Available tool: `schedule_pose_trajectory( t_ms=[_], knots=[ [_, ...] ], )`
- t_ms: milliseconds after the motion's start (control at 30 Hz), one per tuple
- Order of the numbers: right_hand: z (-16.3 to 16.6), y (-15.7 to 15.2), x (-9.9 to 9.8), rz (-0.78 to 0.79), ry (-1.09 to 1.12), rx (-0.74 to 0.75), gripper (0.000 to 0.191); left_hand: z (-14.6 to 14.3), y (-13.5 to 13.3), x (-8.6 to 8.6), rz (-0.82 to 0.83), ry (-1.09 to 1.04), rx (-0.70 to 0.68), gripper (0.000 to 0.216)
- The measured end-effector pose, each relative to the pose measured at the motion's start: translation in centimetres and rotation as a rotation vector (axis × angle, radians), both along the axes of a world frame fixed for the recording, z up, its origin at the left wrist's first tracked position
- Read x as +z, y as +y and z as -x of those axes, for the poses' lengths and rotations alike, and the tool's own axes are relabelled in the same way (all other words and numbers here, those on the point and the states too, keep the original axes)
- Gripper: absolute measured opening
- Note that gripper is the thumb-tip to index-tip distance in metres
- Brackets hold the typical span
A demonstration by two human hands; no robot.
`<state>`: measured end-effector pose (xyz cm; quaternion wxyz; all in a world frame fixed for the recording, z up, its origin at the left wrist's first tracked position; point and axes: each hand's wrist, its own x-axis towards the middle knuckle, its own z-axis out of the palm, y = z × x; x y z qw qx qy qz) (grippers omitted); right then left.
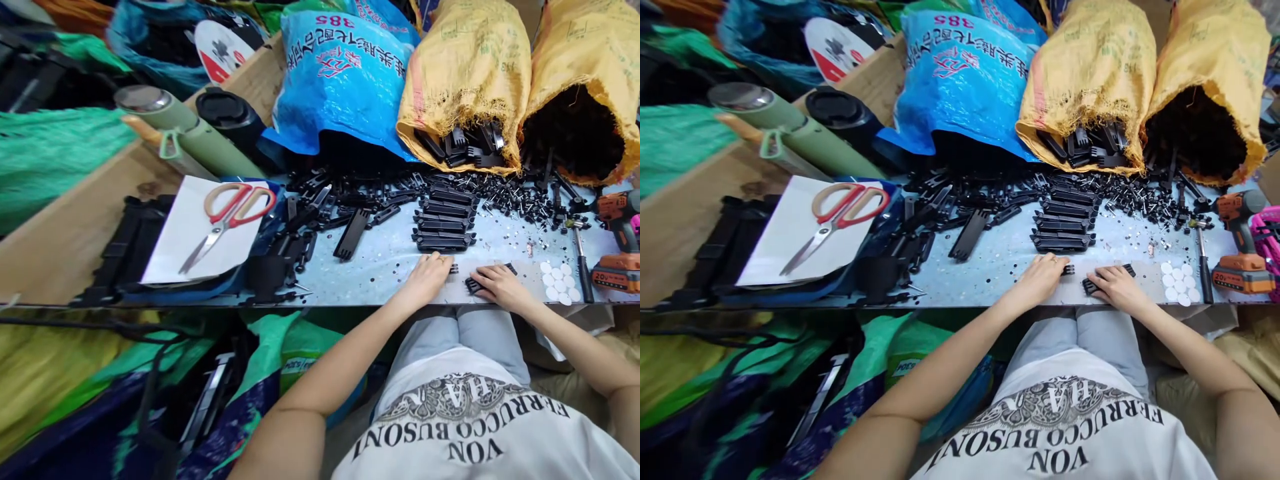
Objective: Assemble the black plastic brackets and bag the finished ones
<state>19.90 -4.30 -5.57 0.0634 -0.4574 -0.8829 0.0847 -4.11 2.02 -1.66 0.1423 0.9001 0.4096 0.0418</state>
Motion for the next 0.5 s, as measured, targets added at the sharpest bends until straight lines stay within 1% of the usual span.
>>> schedule_pose_trajectory(
  t_ms=[33, 100, 167, 200, 233, 300, 333, 400, 500],
  knots=[
    [-0.2, 0.2, 0.1, 0.028, 0.037, -0.02, 0.043, -0.5, -0.3, -1.2, 0.013, -0.069, -0.009, 0.028],
    [0.0, 0.7, 0.4, 0.087, 0.22, -0.148, 0.045, -1.2, -0.7, -3.0, 0.054, -0.299, 0.015, 0.028],
    [0.8, 1.3, 0.7, 0.196, 0.522, -0.332, 0.05, -1.9, -1.2, -3.5, 0.101, -0.574, 0.063, 0.032],
    [1.3, 1.6, 0.9, 0.274, 0.681, -0.399, 0.052, -2.3, -1.4, -3.4, 0.117, -0.687, 0.091, 0.035],
    [1.9, 1.9, 1.2, 0.359, 0.819, -0.435, 0.054, -2.8, -1.6, -3.1, 0.129, -0.769, 0.119, 0.037],
    [2.7, 2.4, 1.7, 0.49, 0.99, -0.429, 0.058, -3.6, -1.9, -2.3, 0.137, -0.851, 0.172, 0.039],
    [2.8, 2.6, 2.0, 0.512, 1.02, -0.403, 0.06, -3.8, -2.0, -2.0, 0.132, -0.862, 0.191, 0.039],
    [2.4, 2.9, 2.6, 0.463, 0.984, -0.322, 0.061, -3.9, -2.1, -1.5, 0.102, -0.851, 0.207, 0.038],
    [1.5, 3.1, 3.2, 0.293, 0.832, -0.192, 0.056, -3.9, -2.4, -1.3, 0.025, -0.823, 0.201, 0.035]
  ],
)
